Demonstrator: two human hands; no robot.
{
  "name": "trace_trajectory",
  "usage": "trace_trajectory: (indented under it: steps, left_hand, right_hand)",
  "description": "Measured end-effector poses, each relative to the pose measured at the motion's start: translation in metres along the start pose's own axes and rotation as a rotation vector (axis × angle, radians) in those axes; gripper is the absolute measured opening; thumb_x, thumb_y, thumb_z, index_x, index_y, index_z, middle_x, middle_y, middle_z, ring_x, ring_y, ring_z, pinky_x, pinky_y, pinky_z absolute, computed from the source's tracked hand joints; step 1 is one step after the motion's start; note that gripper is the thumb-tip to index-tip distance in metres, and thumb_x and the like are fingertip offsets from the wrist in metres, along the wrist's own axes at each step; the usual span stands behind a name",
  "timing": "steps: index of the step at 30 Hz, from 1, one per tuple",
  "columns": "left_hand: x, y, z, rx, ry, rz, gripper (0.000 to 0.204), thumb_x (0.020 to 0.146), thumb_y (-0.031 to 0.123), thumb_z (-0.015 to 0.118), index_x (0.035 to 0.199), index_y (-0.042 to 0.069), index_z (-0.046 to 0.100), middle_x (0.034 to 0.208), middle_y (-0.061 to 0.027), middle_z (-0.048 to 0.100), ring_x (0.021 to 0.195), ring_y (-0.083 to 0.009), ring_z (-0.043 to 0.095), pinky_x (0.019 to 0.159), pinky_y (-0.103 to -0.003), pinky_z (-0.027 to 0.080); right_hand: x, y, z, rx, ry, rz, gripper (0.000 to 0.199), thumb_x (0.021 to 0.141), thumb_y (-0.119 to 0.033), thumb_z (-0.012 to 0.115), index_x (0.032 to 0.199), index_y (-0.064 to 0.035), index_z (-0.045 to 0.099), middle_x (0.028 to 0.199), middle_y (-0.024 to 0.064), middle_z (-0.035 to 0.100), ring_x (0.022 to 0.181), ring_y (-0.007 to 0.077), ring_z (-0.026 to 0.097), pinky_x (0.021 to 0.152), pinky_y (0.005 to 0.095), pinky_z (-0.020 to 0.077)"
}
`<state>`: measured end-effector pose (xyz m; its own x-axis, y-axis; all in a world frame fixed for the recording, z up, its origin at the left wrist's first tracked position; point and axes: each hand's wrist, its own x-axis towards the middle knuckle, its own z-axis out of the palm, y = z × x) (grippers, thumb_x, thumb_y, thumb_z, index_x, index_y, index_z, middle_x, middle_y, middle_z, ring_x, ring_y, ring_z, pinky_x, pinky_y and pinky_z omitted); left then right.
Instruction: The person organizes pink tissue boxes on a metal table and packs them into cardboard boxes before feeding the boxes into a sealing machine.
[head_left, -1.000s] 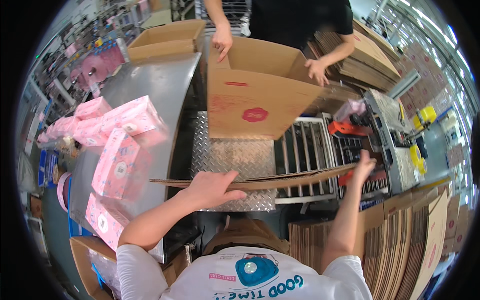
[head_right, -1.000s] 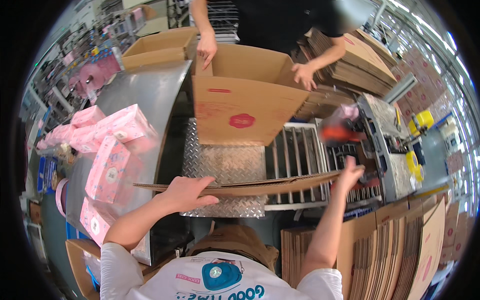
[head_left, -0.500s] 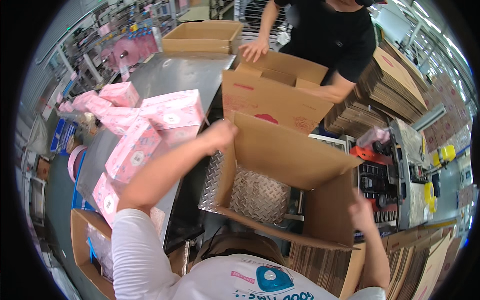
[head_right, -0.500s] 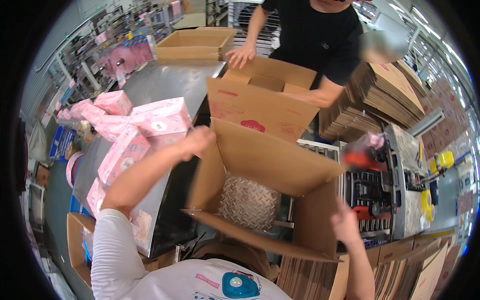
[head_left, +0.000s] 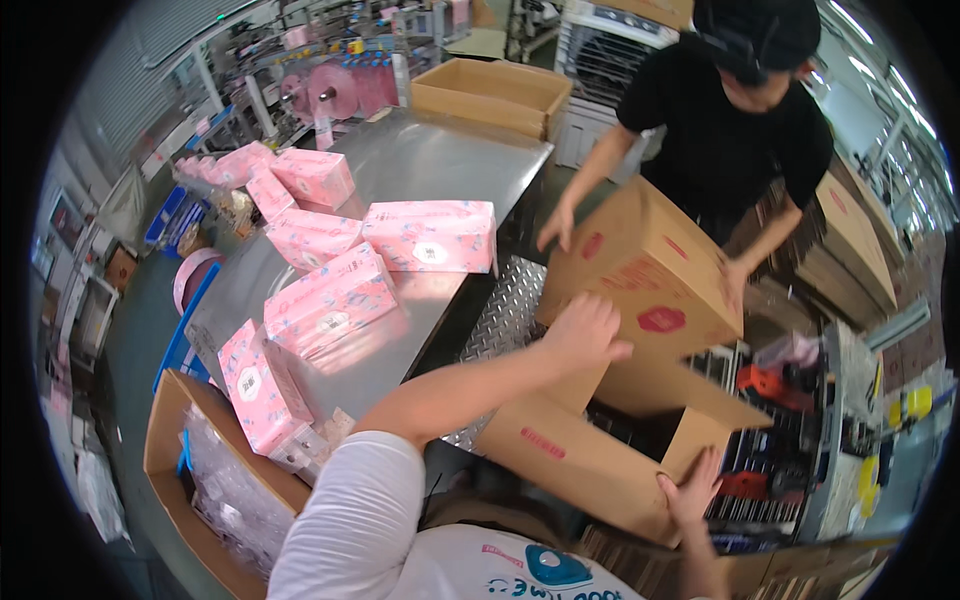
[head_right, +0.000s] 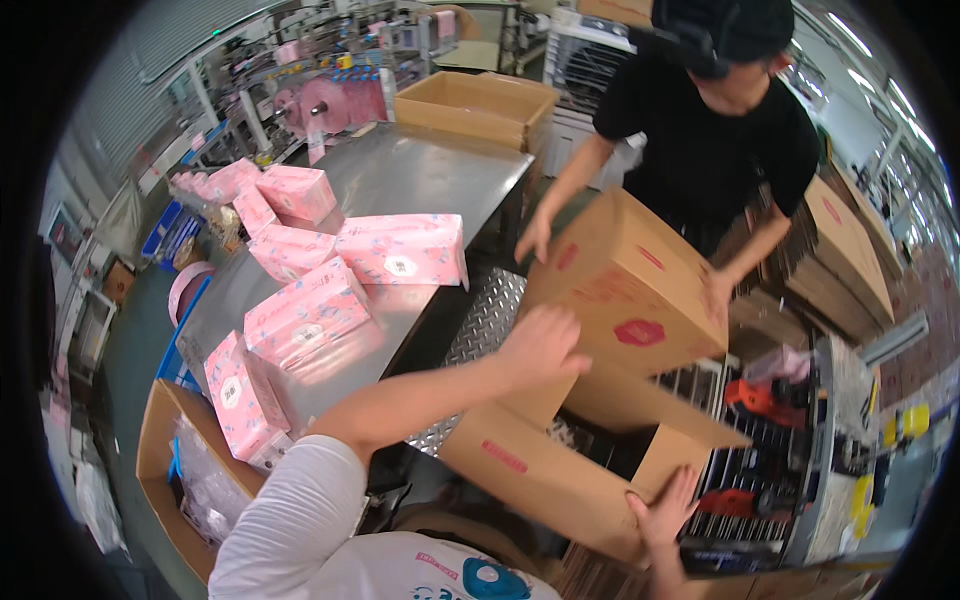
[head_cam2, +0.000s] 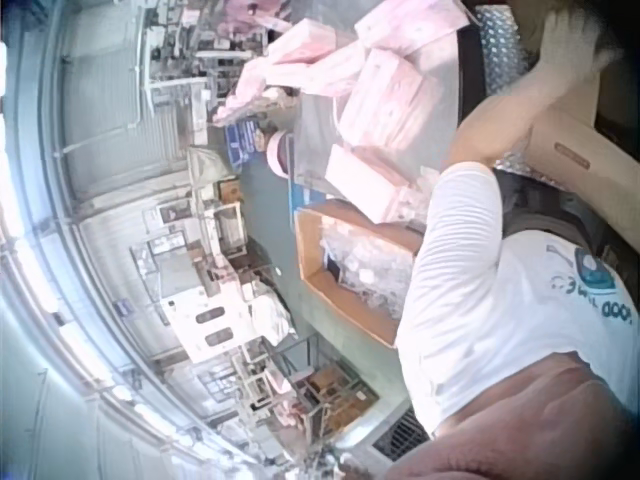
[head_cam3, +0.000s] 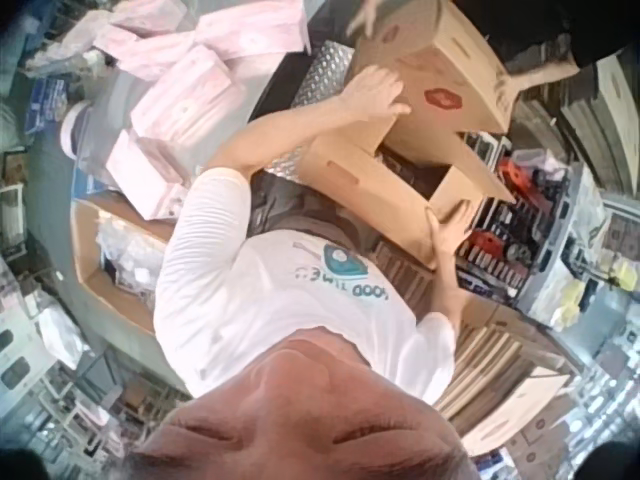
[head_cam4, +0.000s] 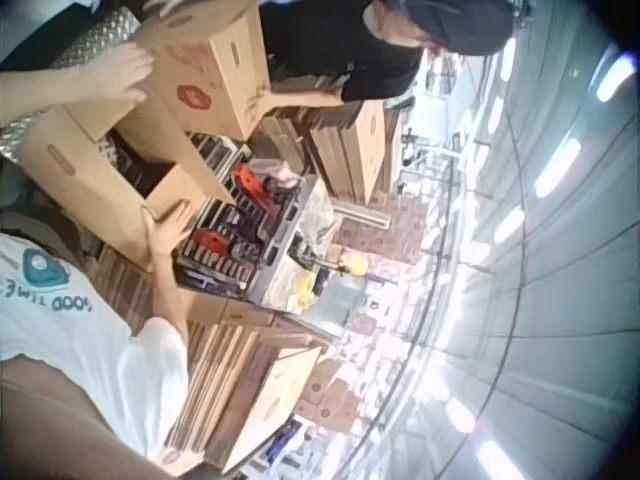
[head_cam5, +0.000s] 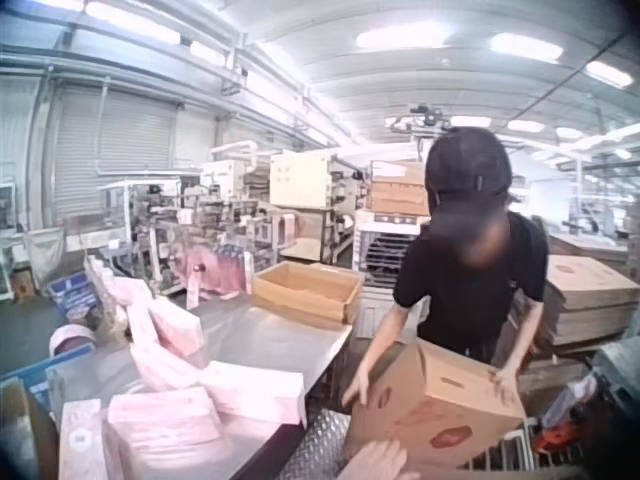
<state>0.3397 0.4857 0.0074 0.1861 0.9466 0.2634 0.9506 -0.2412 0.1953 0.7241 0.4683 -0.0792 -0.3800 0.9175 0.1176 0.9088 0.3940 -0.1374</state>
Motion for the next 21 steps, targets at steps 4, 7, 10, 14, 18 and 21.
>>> trace_trajectory:
  steps: [4,7,10,14,18,21]
  left_hand:
    - [-0.133,-0.008,0.061,-0.003,-0.172,-0.037,0.073,0.085,0.053,0.047,0.136,0.002,0.034,0.143,-0.017,0.03,0.136,-0.0265,0.023,0.107,-0.049,0.021]
    - [-0.167,-0.06,0.042,0.123,-0.396,-0.304,0.078,0.089,0.055,0.038,0.144,0.003,0.018,0.151,-0.0141,0.013,0.141,-0.0244,0.005,0.112,-0.049,0.004]
    - [-0.182,-0.129,0.055,-0.193,-0.186,-0.5,0.072,0.092,0.052,0.032,0.143,0.002,0.02,0.151,-0.0138,0.015,0.141,-0.0245,0.008,0.112,-0.049,0.001]
    - [-0.225,-0.114,0.09,-0.303,-0.186,-0.813,0.062,0.095,0.044,0.027,0.142,0.003,0.024,0.149,-0.0167,0.021,0.14,-0.0259,0.011,0.113,-0.046,0.005]
    - [-0.154,-0.031,0.101,-1.445,0.114,-0.75,0.071,0.096,0.052,0.016,0.144,0.001,0.009,0.152,-0.0145,0.009,0.14,-0.0247,0.003,0.113,-0.039,0.005]
    - [-0.172,-0.041,0.047,-1.767,0.048,-0.907,0.083,0.092,0.062,0.015,0.144,0.001,-0.002,0.152,-0.0153,0.001,0.14,-0.0267,-0.002,0.113,-0.039,0.004]
  right_hand:
    - [-0.011,0.059,0.048,1.513,0.269,0.479,0.064,0.09,-0.025,0.048,0.142,-0.0003,0.02,0.144,0.0178,0.028,0.132,0.028,0.03,0.108,0.0399,0.0267]
    - [0.012,0.076,0.119,1.874,-0.264,0.592,0.06,0.095,-0.044,0.036,0.14,-0.0052,0.031,0.139,0.0152,0.038,0.127,0.0258,0.036,0.102,0.039,0.0343]
    - [0.001,0.094,0.243,1.568,-0.441,0.939,0.065,0.092,-0.057,0.035,0.132,-0.0062,0.043,0.127,0.0125,0.051,0.114,0.0245,0.049,0.096,0.039,0.0407]
    - [0.055,0.036,0.066,1.65,-0.398,0.397,0.05,0.093,-0.041,0.044,0.122,-0.0012,0.051,0.121,0.0127,0.057,0.107,0.0232,0.057,0.091,0.0376,0.0458]
    - [0.095,-0.042,-0.171,1.491,-0.415,0.112,0.051,0.08,-0.027,0.059,0.12,0.0035,0.049,0.111,0.0182,0.06,0.095,0.0289,0.063,0.081,0.0397,0.0538]
    - [0.094,-0.139,-0.143,1.229,-0.655,0.139,0.056,0.08,-0.032,0.059,0.124,0.0001,0.046,0.11,0.0148,0.059,0.096,0.0288,0.06,0.082,0.0389,0.0504]
